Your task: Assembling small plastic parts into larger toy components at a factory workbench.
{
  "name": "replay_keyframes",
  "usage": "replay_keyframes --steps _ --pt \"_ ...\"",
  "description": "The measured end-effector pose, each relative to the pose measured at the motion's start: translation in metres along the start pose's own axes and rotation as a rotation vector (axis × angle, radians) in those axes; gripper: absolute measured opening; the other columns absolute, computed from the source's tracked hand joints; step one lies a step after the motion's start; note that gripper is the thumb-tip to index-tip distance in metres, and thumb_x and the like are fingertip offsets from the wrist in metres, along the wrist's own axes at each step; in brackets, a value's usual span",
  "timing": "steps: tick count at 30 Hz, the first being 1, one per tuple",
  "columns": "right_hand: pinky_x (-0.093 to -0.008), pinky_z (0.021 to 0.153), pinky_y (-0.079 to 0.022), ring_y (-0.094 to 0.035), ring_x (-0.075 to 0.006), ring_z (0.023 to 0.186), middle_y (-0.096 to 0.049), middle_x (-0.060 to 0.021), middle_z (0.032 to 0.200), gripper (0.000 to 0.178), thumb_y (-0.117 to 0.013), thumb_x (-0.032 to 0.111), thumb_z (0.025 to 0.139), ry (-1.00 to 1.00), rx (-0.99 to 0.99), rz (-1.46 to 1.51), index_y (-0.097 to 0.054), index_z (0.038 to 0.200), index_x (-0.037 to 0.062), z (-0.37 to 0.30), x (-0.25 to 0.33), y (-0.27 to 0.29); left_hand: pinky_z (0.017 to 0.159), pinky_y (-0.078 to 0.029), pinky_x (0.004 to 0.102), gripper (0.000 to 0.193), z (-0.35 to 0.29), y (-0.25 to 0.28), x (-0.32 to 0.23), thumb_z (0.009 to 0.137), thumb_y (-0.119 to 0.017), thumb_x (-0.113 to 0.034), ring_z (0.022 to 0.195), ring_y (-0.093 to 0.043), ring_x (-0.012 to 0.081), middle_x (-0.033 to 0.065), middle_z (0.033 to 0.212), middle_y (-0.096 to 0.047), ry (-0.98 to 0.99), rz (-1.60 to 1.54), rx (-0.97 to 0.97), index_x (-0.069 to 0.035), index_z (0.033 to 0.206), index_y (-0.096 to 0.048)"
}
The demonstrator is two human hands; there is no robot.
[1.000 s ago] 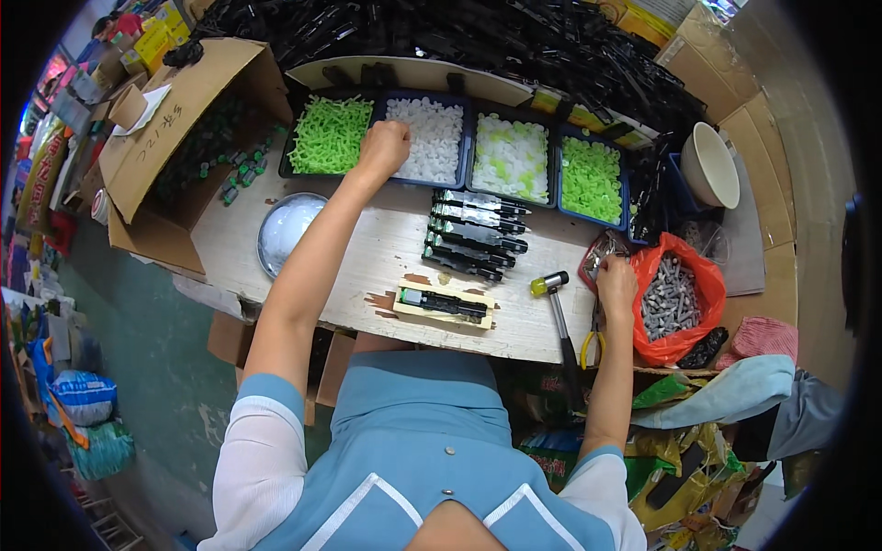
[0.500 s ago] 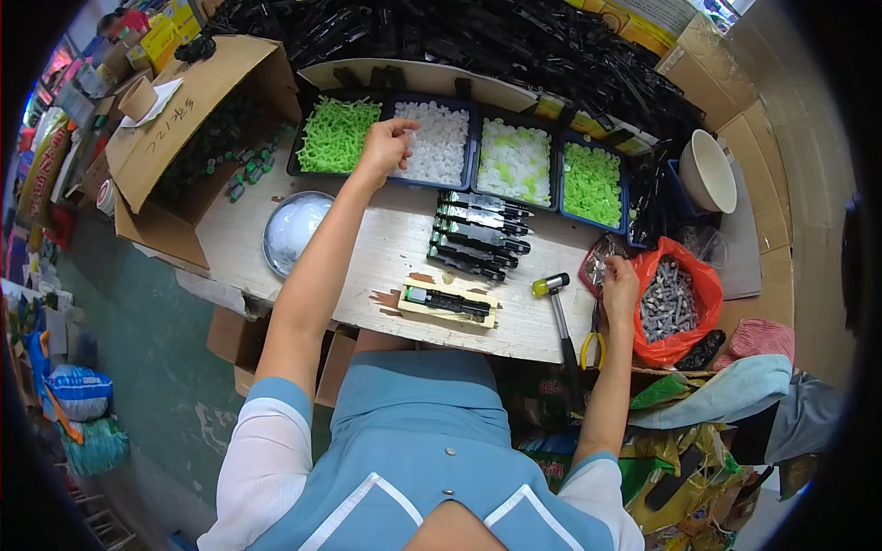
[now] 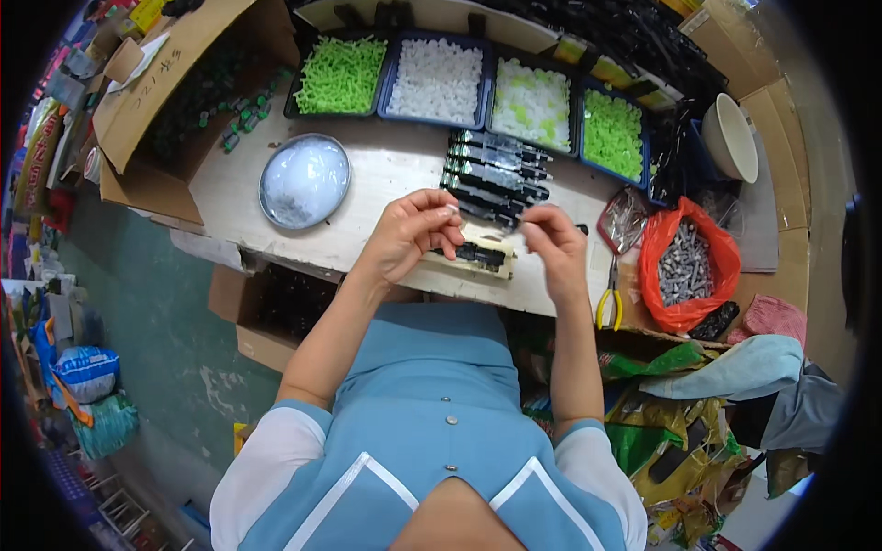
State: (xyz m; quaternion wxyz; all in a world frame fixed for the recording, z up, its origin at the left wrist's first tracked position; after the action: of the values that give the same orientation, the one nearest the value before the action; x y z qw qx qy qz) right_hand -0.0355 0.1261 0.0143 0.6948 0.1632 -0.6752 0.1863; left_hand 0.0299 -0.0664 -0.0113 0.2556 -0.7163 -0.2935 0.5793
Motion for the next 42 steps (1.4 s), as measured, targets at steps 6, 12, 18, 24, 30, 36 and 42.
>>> replay_keyframes --steps 6,12,18,24,30,36,42 --pt "-0.0166 0.059 -0.037 -0.047 -0.0025 0.069 -0.053 0.0037 0.081 0.009 -0.059 0.008 0.083 -0.101 0.184 0.205 -0.058 0.092 0.0040 -0.003 -0.005 -0.053 0.053 -0.053 0.0247 0.021 -0.030 0.000 0.016 0.082 -0.059 -0.001 0.067 -0.062 0.0152 0.0098 0.085 -0.060 -0.025 0.132 0.039 0.001 0.102 -0.054" --pt "-0.0205 0.071 -0.043 -0.052 -0.0064 0.079 -0.056 0.0000 0.085 0.008 -0.057 0.007 0.086 -0.102 0.225 0.167 -0.055 0.091 0.0007 -0.008 -0.008 -0.060 0.052 -0.052 0.0222 0.030 -0.036 -0.004 0.012 0.081 -0.060 -0.001 0.068 -0.061 0.0130 0.0073 0.085 -0.057 -0.050 0.187 0.062 0.000 0.110 -0.050" --pt "-0.0191 0.068 -0.040 -0.050 -0.0051 0.076 -0.055 0.0022 0.087 0.008 -0.059 0.008 0.084 -0.087 0.222 0.178 -0.058 0.091 0.0021 -0.010 -0.008 -0.063 0.052 -0.051 0.0215 0.034 -0.038 -0.004 0.013 0.081 -0.060 -0.002 0.068 -0.061 0.0121 0.0064 0.084 -0.056 -0.056 0.206 0.058 0.000 0.113 -0.048" --pt "-0.0205 0.068 -0.042 -0.052 -0.0083 0.075 -0.055 -0.0025 0.084 0.009 -0.058 0.004 0.082 0.087 0.237 -0.165 -0.059 0.090 -0.0011 -0.008 -0.005 -0.065 0.052 -0.051 0.0214 0.031 -0.039 0.001 0.018 0.082 -0.058 -0.001 0.067 -0.060 0.0115 0.0057 0.083 -0.056 -0.093 0.205 0.020 -0.001 0.111 -0.050" --pt "-0.0205 0.062 -0.041 -0.050 -0.0103 0.070 -0.054 -0.0047 0.084 0.009 -0.056 0.001 0.082 0.202 0.095 -0.314 -0.058 0.090 -0.0012 -0.012 -0.004 -0.062 0.051 -0.051 0.0218 0.023 -0.042 0.007 0.023 0.083 -0.057 -0.001 0.065 -0.059 0.0109 0.0055 0.078 -0.058 -0.140 0.156 -0.058 0.000 0.106 -0.057" --pt "-0.0288 0.059 -0.044 -0.054 -0.0215 0.068 -0.051 -0.0100 0.078 0.008 -0.056 -0.001 0.079 0.309 0.123 -0.408 -0.055 0.087 -0.0005 -0.018 -0.007 -0.073 0.050 -0.051 0.0224 0.020 -0.042 0.011 0.032 0.084 -0.057 -0.003 0.063 -0.059 0.0106 0.0054 0.076 -0.059 -0.113 0.103 -0.061 0.001 0.104 -0.058" --pt "-0.0334 0.064 -0.037 -0.051 -0.0258 0.071 -0.052 -0.0088 0.077 0.008 -0.058 0.001 0.076 0.506 0.104 -0.584 -0.054 0.083 0.0025 -0.016 -0.007 -0.076 0.046 -0.050 0.0214 0.020 -0.041 0.009 0.033 0.084 -0.058 -0.006 0.060 -0.058 0.0093 0.0045 0.076 -0.058 -0.108 0.097 -0.097 0.001 0.103 -0.057"
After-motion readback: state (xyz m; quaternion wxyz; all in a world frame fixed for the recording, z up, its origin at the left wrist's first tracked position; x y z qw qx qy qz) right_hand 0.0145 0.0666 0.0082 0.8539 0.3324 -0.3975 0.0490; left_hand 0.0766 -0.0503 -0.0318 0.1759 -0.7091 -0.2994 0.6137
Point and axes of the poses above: each hand's wrist, its own z-axis towards the middle knuckle, its own y-axis out of the back of the hand, x = y × z, the point moved 3 cm from there along z, towards the middle knuckle
